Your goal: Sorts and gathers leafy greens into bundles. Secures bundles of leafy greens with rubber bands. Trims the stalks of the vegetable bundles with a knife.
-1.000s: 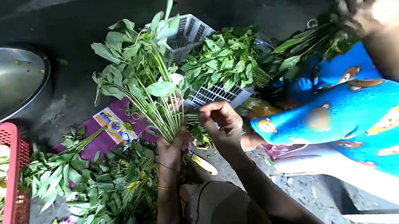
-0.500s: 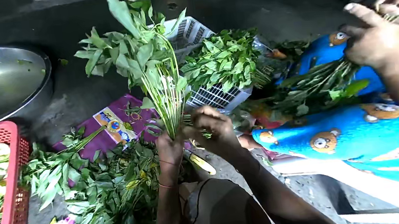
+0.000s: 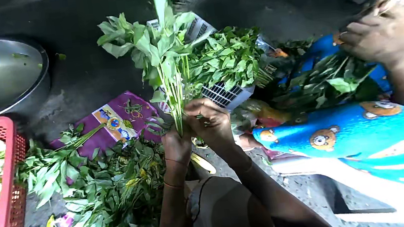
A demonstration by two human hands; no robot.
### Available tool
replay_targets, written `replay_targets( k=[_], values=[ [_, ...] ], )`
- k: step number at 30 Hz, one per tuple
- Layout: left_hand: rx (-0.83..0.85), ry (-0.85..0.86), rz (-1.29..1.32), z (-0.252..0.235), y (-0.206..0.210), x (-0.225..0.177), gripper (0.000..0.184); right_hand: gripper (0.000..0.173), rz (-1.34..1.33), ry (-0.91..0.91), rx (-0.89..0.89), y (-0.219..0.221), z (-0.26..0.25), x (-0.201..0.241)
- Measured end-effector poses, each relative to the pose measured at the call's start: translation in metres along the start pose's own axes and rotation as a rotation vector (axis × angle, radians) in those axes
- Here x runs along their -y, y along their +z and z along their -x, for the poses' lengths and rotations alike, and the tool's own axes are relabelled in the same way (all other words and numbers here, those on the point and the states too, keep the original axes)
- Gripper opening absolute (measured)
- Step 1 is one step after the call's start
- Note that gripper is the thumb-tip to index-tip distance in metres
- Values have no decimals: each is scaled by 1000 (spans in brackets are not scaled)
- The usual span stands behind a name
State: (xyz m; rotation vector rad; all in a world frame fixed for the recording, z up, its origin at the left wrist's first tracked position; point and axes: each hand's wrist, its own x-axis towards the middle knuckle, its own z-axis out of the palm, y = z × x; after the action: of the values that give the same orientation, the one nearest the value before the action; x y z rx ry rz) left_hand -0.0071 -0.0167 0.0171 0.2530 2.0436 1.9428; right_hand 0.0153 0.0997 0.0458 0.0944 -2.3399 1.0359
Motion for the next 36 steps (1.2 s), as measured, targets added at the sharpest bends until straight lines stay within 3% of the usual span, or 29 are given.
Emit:
replay_targets(
  k=[4, 7, 11, 16, 19, 21, 24, 26, 29, 32, 33, 36],
  values=[
    [-51, 20, -204, 2, -1, -9, 21, 9, 207, -107, 59, -22, 12, 0],
    [-101, 71, -365, 2, 3, -5, 33, 12, 297, 5, 21, -38, 12, 1],
    [-203, 129, -552, 3, 11, 1, 45, 46, 311, -40, -11, -36, -6, 19],
    [-372, 228, -649, 6, 19, 2, 43, 38, 546, -103, 32, 1, -25, 30],
    [-441, 250, -647, 6, 18, 6, 27, 20, 393, -97, 27, 12, -20, 26],
    [-397, 160, -630, 8, 15, 5, 13, 17, 201, -124, 74, 14, -6, 21],
    [-321, 32, -395, 10, 16, 17, 25, 16, -80, -107, 217, 5, 14, 9],
    [-303, 50, -400, 9, 13, 15, 41, 13, -254, -5, 265, -12, 26, -2],
    [-232, 31, -330, 5, 4, -2, 32, 13, -239, 295, 172, -35, 39, -18],
    [-133, -8, 126, 3, 4, -10, 26, 28, 19, 478, 421, -41, 40, -42],
    [-75, -52, 355, 5, 6, -14, 23, 30, -33, 521, 467, -35, 38, -48],
    [63, -155, 781, 12, 10, -30, 23, 26, -445, 606, 342, -9, 25, -40]
  ],
)
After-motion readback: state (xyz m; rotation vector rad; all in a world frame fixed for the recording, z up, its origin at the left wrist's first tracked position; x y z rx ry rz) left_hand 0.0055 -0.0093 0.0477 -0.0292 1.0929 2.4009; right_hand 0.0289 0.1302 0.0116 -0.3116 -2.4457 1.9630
